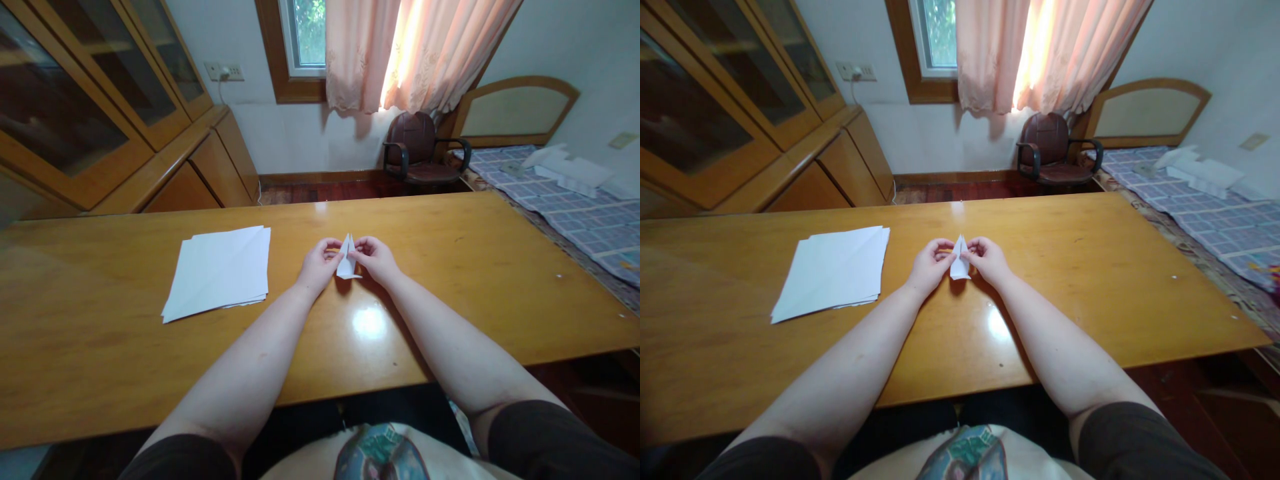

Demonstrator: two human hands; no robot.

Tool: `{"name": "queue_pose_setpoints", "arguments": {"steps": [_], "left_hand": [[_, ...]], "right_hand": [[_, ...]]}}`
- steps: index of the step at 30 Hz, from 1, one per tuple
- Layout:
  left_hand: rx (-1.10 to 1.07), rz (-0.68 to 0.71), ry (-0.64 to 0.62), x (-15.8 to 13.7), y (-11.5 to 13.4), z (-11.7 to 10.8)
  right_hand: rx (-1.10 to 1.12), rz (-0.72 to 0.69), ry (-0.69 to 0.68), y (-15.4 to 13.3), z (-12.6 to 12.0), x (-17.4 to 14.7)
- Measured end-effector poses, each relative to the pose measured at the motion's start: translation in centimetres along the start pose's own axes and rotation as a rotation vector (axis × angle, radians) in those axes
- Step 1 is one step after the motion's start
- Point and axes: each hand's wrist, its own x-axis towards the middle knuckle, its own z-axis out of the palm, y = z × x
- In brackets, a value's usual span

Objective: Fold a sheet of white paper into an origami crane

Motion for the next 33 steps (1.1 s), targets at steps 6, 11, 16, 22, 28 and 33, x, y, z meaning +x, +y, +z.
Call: {"name": "queue_pose_setpoints", "arguments": {"steps": [6,11,16,22,28,33], "left_hand": [[0.25,0.154,0.044,-0.3,0.7,-0.2],[0.465,0.253,0.129,-0.5,1.3,-0.4],[0.452,0.238,0.12,-0.8,1.6,-0.3],[0.537,0.245,0.106,-1.0,2.3,-0.2],[0.606,0.255,0.104,-1.3,2.5,-0.2],[0.621,0.251,0.091,-1.5,2.4,-0.1]], "right_hand": [[-0.219,-0.084,0.01,0.2,-0.3,-0.2],[-0.392,-0.159,-0.001,-0.9,-0.1,-0.7],[-0.538,-0.252,-0.005,-1.6,0.2,-1.2],[-0.591,-0.275,-0.001,-1.6,0.2,-1.2],[-0.595,-0.258,0.013,-2.0,0.4,-1.4],[-0.563,-0.238,0.019,-2.2,0.5,-1.5]]}}
